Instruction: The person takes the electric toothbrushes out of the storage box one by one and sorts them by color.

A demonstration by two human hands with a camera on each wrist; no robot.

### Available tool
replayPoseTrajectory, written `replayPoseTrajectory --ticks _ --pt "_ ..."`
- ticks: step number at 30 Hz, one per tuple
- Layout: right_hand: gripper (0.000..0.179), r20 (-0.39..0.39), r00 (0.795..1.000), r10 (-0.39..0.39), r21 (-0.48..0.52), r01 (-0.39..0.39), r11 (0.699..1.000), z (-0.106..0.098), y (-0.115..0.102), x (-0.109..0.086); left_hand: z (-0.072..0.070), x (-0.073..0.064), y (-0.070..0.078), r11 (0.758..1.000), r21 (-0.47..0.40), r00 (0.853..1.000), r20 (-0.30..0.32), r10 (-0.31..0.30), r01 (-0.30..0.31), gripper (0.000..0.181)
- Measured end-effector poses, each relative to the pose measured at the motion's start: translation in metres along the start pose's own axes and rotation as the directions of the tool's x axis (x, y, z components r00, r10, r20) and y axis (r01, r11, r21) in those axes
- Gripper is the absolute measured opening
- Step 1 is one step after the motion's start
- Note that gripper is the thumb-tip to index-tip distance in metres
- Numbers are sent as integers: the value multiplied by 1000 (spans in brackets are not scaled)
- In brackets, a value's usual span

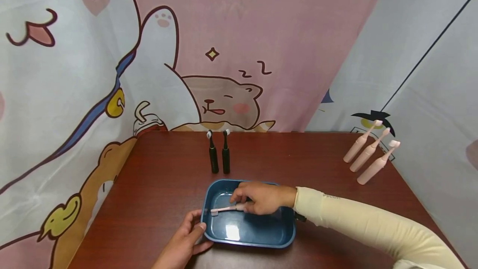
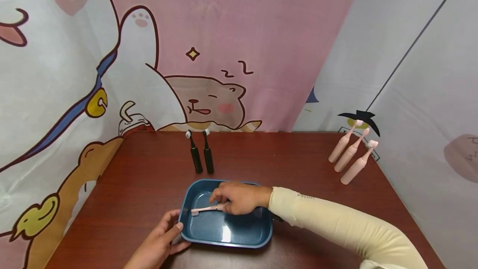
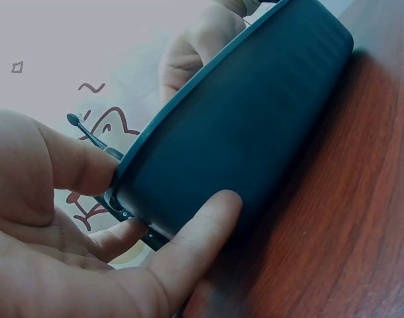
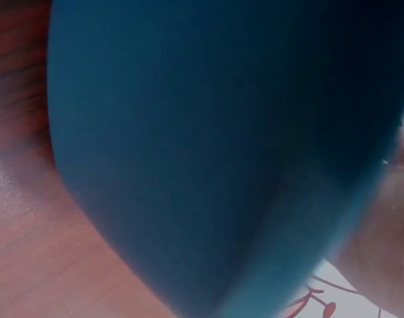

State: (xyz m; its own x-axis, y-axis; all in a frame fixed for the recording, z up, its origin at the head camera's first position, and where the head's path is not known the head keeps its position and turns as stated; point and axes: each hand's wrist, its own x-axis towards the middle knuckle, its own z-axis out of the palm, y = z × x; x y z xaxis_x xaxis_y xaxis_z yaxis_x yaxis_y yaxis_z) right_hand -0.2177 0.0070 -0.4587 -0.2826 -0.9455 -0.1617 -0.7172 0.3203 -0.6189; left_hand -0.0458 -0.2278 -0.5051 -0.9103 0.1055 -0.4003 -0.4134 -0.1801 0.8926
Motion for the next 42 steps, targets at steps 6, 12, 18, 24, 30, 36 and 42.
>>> replayPoseTrajectory --ticks 6,12,18,24,30,36,42 --pt "34 -23 998 -53 -139 49 989 4 0 -1 0 1 1 1000 2 1000 -15 -7 7 53" --pt "37 -16 998 -66 -293 58 954 9 2 -4 0 1 2 999 12 999 -30 -30 30 51" --pt "51 -5 1000 -25 -360 21 933 11 3 -9 -1 2 4 999 12 998 -35 -48 48 51" --pt "60 11 1000 -22 -365 24 931 9 2 -11 -1 2 3 999 11 999 -32 -42 43 52" --pt "57 54 995 -81 -311 93 946 8 6 -8 -2 1 1 1000 12 999 -24 -22 22 53" --pt "46 177 981 -75 -215 113 970 0 7 0 -1 3 2 999 16 999 -44 -32 33 53" --pt "61 342 939 39 -159 17 987 -9 5 -2 -1 -1 -3 999 10 999 -10 30 -30 53"
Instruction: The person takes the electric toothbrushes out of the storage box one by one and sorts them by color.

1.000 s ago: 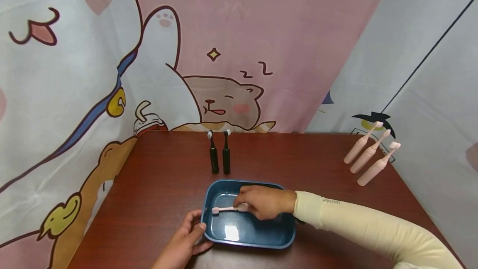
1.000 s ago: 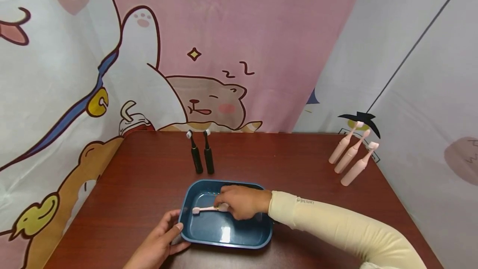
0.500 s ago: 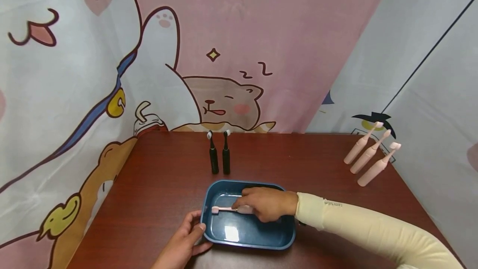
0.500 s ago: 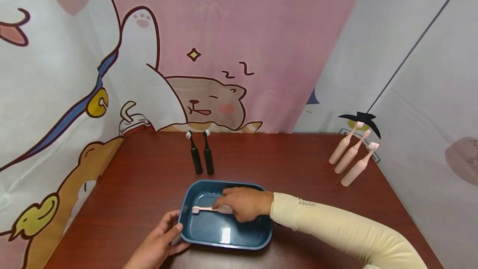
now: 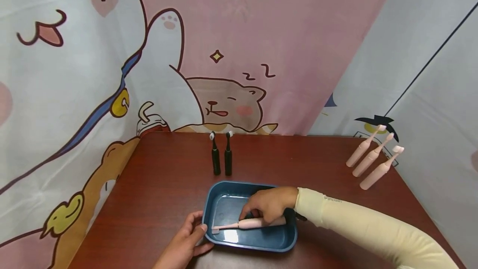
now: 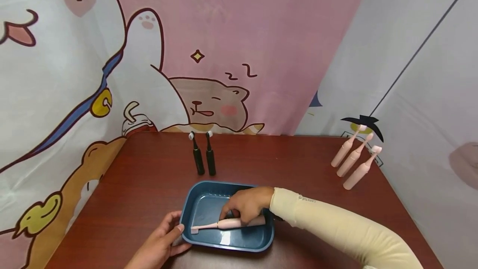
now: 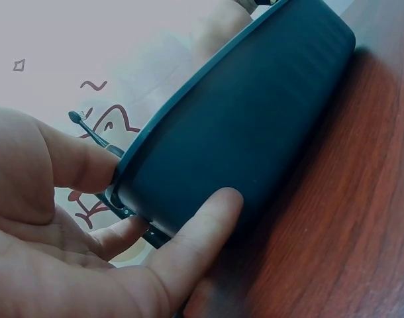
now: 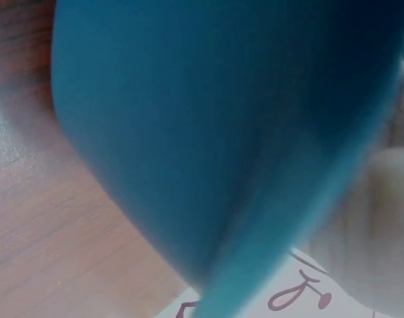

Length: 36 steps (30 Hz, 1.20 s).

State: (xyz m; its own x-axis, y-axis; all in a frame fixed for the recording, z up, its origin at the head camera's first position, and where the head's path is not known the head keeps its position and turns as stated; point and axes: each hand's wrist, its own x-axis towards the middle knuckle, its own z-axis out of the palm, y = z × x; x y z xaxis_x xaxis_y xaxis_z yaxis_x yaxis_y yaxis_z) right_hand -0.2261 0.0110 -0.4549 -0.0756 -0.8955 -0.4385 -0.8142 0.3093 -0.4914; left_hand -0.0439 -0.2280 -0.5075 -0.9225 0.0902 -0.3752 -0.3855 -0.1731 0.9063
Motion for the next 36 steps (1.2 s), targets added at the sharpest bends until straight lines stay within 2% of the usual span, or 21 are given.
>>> replayPoseTrajectory --ticks 7,13,17,20,24,30,33,36 --pt "71 108 994 6 -9 -5 1000 1 -2 -3 -1 -1 -4 999 -6 999 15 40 -40 53" --pt "73 131 991 8 10 -9 1000 2 -1 -2 -2 -2 -7 998 -28 998 27 48 -47 52" --pt "73 151 989 -1 63 -9 998 1 1 -2 -1 -2 -6 998 -30 999 23 49 -48 53" --pt "74 191 981 9 141 -37 989 1 4 -2 -1 -1 -6 999 -31 999 18 44 -44 52" --pt "75 258 966 24 273 -97 957 2 9 -1 -2 -1 -6 998 -33 998 26 53 -52 52" --pt "74 335 941 35 462 -197 865 4 15 -1 -3 -2 -6 998 -26 998 31 54 -53 53" --pt "73 365 931 10 530 -217 820 4 17 0 -3 -3 -7 998 -33 998 36 57 -56 52" --pt "72 383 923 -45 581 -202 789 3 20 0 -3 -2 -8 998 -35 998 37 54 -52 52"
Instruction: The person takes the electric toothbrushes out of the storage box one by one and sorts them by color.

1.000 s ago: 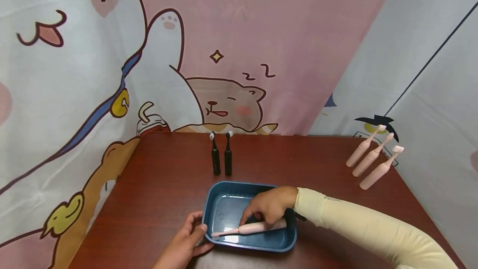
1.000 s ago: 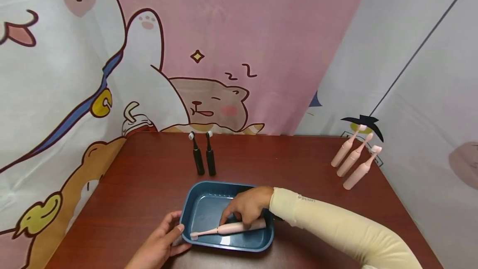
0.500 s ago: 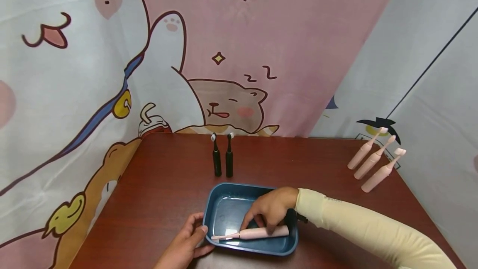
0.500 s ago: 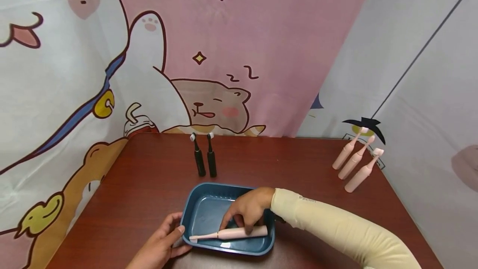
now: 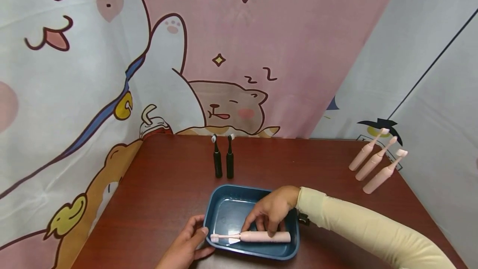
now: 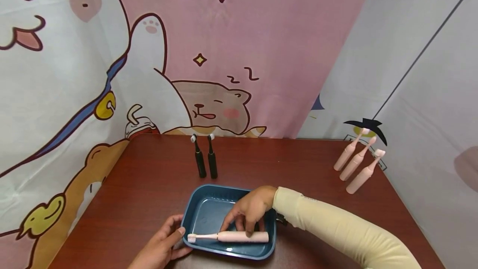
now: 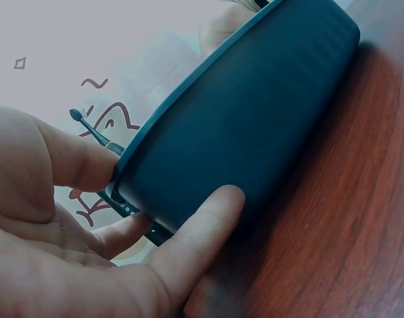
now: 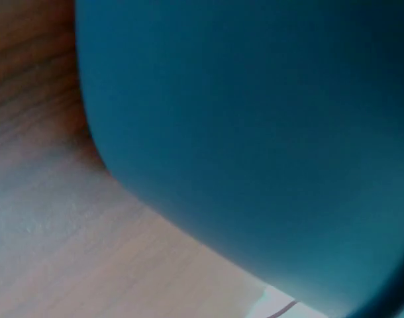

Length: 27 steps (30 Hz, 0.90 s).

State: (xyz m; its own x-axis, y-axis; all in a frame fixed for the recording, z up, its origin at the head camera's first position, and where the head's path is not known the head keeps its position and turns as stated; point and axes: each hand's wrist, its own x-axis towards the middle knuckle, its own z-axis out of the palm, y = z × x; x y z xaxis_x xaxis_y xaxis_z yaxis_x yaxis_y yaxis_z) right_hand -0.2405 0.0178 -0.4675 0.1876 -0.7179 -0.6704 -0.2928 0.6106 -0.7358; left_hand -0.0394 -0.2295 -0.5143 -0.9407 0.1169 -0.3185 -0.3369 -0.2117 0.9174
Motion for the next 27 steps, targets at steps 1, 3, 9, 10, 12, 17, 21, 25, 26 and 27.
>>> replayPoseTrajectory --ticks 1,3,9,10,12,17,21,25,26,27 --pt "71 14 1000 -12 19 11 1000 0 1 0 0 0 0 1000 2 1000 0 -3 3 52" --pt "70 25 999 -32 58 30 998 -1 2 -2 0 1 0 1000 12 1000 -14 -20 20 52" --pt "70 -16 998 -62 147 63 987 -2 1 -9 1 2 2 999 20 999 -32 -35 36 53" --pt "70 -27 997 -71 156 74 985 -2 1 -10 1 1 2 999 14 999 -27 -29 30 53" --pt "70 -54 994 -97 171 105 980 -2 2 -12 1 1 2 1000 8 999 -24 -27 27 52" --pt "67 -93 980 -177 197 192 961 -1 4 -16 2 2 2 999 4 999 -29 -34 34 51" --pt "66 -128 966 -224 204 247 947 0 6 -18 2 2 2 999 2 999 -29 -35 35 51" --pt "65 -179 946 -269 215 305 928 3 7 -20 3 2 4 999 6 998 -38 -44 44 52" --pt "65 -194 940 -281 222 321 921 4 7 -21 3 2 4 999 8 998 -43 -48 49 52" --pt "65 -208 933 -293 228 338 913 5 7 -21 3 1 4 999 8 998 -46 -50 51 53"
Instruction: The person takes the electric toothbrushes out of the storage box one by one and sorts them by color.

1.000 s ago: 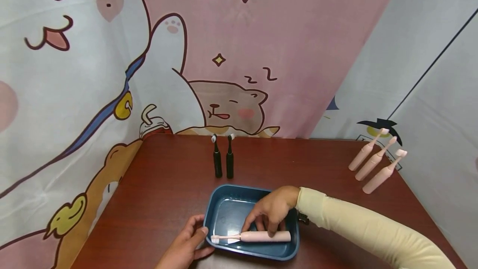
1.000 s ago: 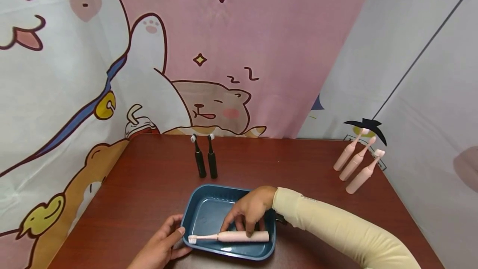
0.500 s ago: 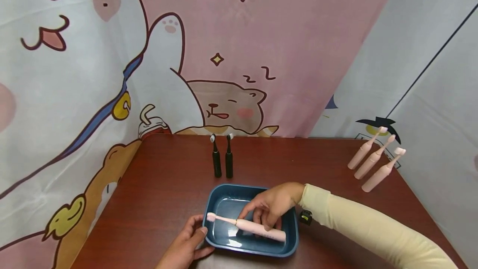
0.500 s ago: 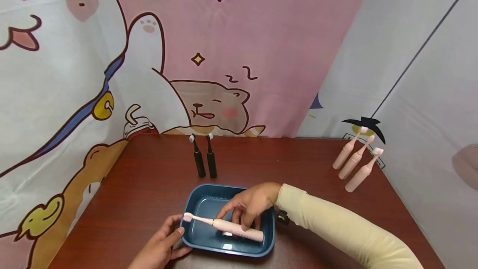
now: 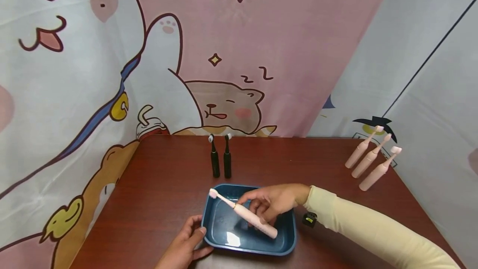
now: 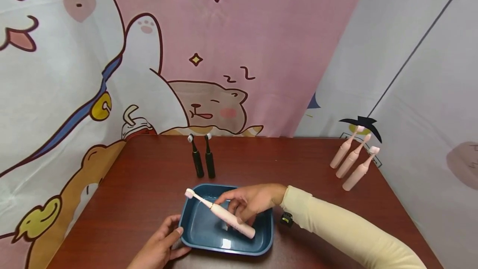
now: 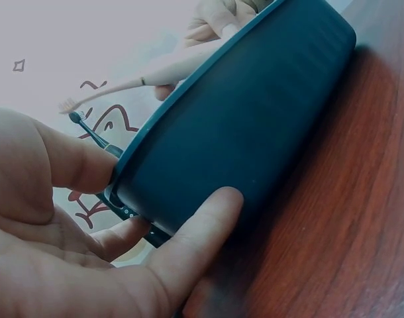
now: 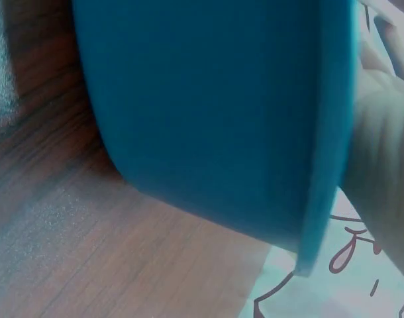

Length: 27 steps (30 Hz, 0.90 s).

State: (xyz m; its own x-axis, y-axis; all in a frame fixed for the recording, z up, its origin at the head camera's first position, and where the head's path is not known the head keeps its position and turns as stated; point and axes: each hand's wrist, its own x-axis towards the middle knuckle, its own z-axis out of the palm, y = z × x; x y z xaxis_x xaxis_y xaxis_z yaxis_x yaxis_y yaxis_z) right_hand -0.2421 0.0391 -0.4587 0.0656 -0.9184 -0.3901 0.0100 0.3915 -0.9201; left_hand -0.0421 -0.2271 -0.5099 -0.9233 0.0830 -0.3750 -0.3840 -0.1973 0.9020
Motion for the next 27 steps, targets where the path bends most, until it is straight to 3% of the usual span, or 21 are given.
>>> replayPoseTrajectory --ticks 13,19,22,27 --pt "69 -147 974 -174 37 181 983 8 3 -7 -1 -2 -6 998 -17 998 31 60 -59 54" --pt "67 -227 933 -277 -42 275 960 10 4 -11 -1 -1 -4 999 -18 999 29 45 -44 53" --pt "66 -274 911 -307 -105 289 952 11 5 -13 0 -2 -3 999 -15 999 24 38 -38 53" --pt "65 -329 887 -324 -129 297 946 12 7 -19 0 -2 -2 1000 -16 1000 23 21 -21 53"
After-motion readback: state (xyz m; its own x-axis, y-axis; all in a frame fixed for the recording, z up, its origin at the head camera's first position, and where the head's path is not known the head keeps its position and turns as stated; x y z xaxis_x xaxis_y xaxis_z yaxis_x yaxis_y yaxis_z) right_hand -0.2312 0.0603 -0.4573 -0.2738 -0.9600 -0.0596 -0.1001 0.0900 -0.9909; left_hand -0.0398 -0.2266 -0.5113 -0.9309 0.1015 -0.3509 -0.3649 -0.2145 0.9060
